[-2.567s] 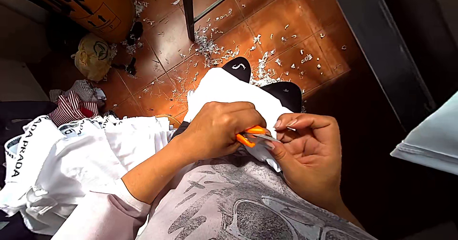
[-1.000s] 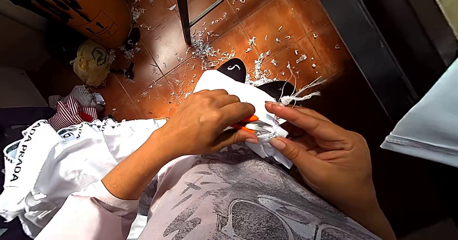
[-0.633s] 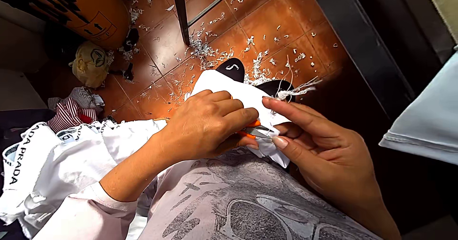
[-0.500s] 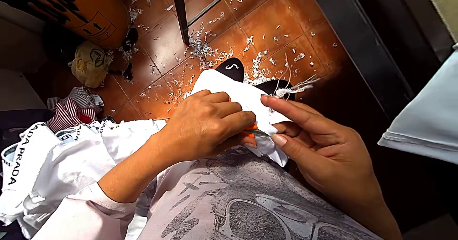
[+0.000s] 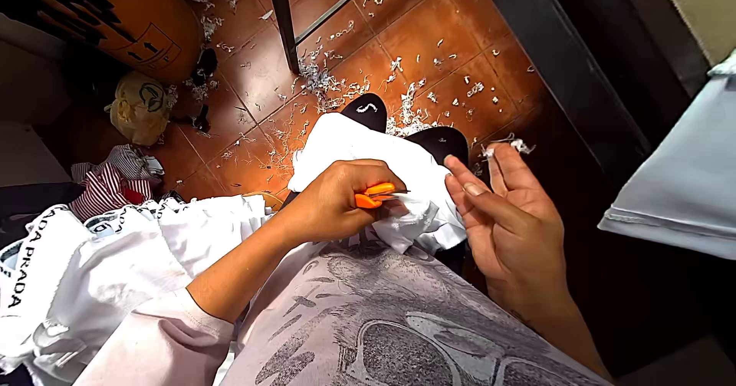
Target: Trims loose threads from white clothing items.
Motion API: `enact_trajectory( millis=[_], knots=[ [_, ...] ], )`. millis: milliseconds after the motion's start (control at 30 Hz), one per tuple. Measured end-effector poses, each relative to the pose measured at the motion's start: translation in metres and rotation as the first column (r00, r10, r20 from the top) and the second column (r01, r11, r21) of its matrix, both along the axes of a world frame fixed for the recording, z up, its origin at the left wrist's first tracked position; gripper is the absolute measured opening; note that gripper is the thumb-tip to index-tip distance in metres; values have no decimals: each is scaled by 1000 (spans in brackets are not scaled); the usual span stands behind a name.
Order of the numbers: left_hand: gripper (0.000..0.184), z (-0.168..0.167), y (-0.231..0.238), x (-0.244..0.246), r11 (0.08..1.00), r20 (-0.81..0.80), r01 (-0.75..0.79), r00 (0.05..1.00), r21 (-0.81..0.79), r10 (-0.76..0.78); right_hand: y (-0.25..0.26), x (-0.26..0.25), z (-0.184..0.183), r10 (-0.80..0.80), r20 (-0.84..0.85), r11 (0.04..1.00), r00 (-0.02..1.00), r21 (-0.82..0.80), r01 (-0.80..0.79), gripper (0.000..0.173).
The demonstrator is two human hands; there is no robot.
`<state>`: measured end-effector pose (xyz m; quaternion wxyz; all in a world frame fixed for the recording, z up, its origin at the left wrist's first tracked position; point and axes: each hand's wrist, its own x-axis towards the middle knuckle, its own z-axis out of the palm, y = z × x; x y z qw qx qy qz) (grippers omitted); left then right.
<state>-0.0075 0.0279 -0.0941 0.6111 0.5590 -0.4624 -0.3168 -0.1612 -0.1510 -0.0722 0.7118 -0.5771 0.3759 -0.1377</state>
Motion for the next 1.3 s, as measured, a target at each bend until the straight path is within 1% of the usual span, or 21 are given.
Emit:
enact_trajectory(
  millis=[33,67,100,167,200,233,300,333,400,467,533,600,633,733,800,967,1100,1167,1200,1267,1300],
  knots=[
    [9,1,0,-3,1000,24,-24,999,-19,24,-5,-6,-9,-56,-49,998,997,-41,54,71],
    [9,2,0,-5,999,38,-40,998,-34,41,-9,-12,-16,-16,-29,991,999,-133,12,78],
    [9,4,1,-7,998,50,-49,997,-42,51,-8,-18,-19,100,32,965,994,-246,-89,83],
    [11,8,2,-11,997,99,-59,993,-54,64,-3,-18,-11,383,132,859,914,-415,-300,78],
    [11,10,2,-12,995,135,-66,988,-68,75,0,-14,-4,488,127,792,864,-479,-378,73],
    [11,13,2,-13,993,178,-85,979,-85,99,3,-10,2,546,99,735,832,-533,-419,62],
    [9,19,3,-14,978,268,-159,944,-134,190,7,-5,7,570,55,670,820,-608,-425,31],
    [9,22,5,-14,968,298,-196,925,-154,235,7,-4,9,575,47,656,817,-623,-426,19],
    [8,26,10,-13,957,318,-239,906,-163,280,6,-3,15,587,55,675,808,-584,-451,11],
    [8,25,13,-13,954,283,-267,912,-136,296,7,-2,21,613,92,731,785,-445,-518,8],
    [13,21,14,-14,951,276,-287,910,-114,308,8,-1,22,629,145,762,764,-307,-570,10],
    [26,21,17,-14,953,393,-292,869,-83,300,9,-2,19,608,200,792,768,-219,-570,14],
    [30,23,20,-14,948,478,-310,824,-70,304,9,-3,19,599,207,800,773,-195,-568,16],
    [24,28,27,-16,921,636,-373,685,-110,354,8,-5,22,590,213,807,779,-152,-570,23],
    [20,33,31,-15,923,695,-369,634,-113,339,8,-5,22,581,213,814,786,-157,-559,24],
    [22,41,34,-12,951,789,-303,566,-69,237,12,-5,23,557,192,830,808,-133,-541,27],
    [20,42,32,-12,958,815,-275,533,-85,226,15,-3,25,548,165,837,820,-111,-536,28],
    [18,39,31,-11,957,806,-275,543,-94,235,17,-1,25,532,147,847,834,-93,-524,28],
    [18,37,31,-10,958,775,-270,585,-92,239,17,0,25,524,149,852,839,-85,-517,28],
    [24,33,29,-5,977,618,-209,762,-51,195,18,0,22,528,173,849,831,-101,-518,26],
    [28,32,29,-2,988,534,-157,835,-6,136,18,-1,22,548,176,836,818,-150,-528,25]
  ],
)
